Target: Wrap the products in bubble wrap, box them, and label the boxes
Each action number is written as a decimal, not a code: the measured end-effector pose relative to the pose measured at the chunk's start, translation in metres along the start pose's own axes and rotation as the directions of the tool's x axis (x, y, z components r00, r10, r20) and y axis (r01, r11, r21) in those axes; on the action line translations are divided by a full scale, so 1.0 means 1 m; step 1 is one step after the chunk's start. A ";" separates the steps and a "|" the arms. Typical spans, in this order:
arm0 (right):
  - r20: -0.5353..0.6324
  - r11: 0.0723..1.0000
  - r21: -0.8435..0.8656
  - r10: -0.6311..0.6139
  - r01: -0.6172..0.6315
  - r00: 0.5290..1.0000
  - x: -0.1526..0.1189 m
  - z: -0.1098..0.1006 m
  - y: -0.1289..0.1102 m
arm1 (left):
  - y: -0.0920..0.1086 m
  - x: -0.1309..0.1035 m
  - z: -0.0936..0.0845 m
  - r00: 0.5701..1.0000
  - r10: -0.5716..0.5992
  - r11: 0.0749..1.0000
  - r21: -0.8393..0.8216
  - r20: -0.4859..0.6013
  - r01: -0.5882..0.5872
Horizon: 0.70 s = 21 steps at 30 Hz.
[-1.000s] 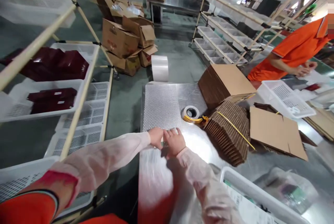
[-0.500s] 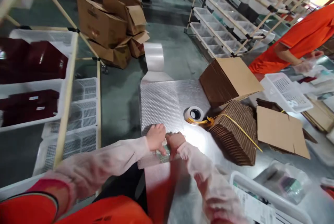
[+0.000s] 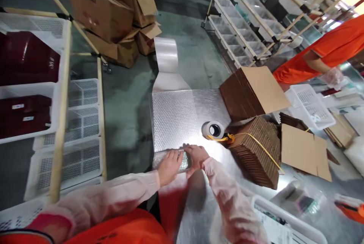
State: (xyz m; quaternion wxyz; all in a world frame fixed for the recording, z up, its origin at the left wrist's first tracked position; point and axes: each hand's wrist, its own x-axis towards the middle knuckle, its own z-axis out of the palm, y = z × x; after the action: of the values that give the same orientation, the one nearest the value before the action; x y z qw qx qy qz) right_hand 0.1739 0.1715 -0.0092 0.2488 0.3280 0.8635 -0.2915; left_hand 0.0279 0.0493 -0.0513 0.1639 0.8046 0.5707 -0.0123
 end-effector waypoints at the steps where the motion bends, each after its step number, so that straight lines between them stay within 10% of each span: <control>1: 0.019 1.000 -0.006 0.018 -0.018 1.000 -0.011 0.011 -0.008 | 0.004 -0.007 0.005 1.000 0.013 1.000 0.007 0.007 -0.013; 7: 0.046 0.997 0.001 0.080 -0.080 0.996 -0.055 0.079 -0.049 | 0.044 -0.062 0.048 0.995 -0.001 0.998 0.065 0.100 -0.006; 11: 0.009 0.996 0.041 0.079 -0.079 0.997 -0.063 0.099 -0.050 | 0.046 -0.074 0.040 0.976 0.050 0.998 0.030 0.213 -0.057; 17: -0.146 0.994 -0.064 0.075 -0.085 0.986 -0.059 0.062 -0.042 | -0.005 -0.025 -0.016 0.944 0.042 0.975 -0.220 0.327 0.033; 21: -0.166 0.999 -0.036 -0.003 -0.003 0.986 -0.041 0.037 -0.039 | -0.049 0.018 -0.039 0.830 0.045 0.968 -0.228 0.556 0.100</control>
State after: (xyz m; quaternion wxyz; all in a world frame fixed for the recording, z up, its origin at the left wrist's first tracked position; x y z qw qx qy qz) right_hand 0.1821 0.1060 0.0036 0.1818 0.3467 0.8863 -0.2474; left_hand -0.0177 0.0914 -0.0302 0.4217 0.7307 0.5068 -0.1770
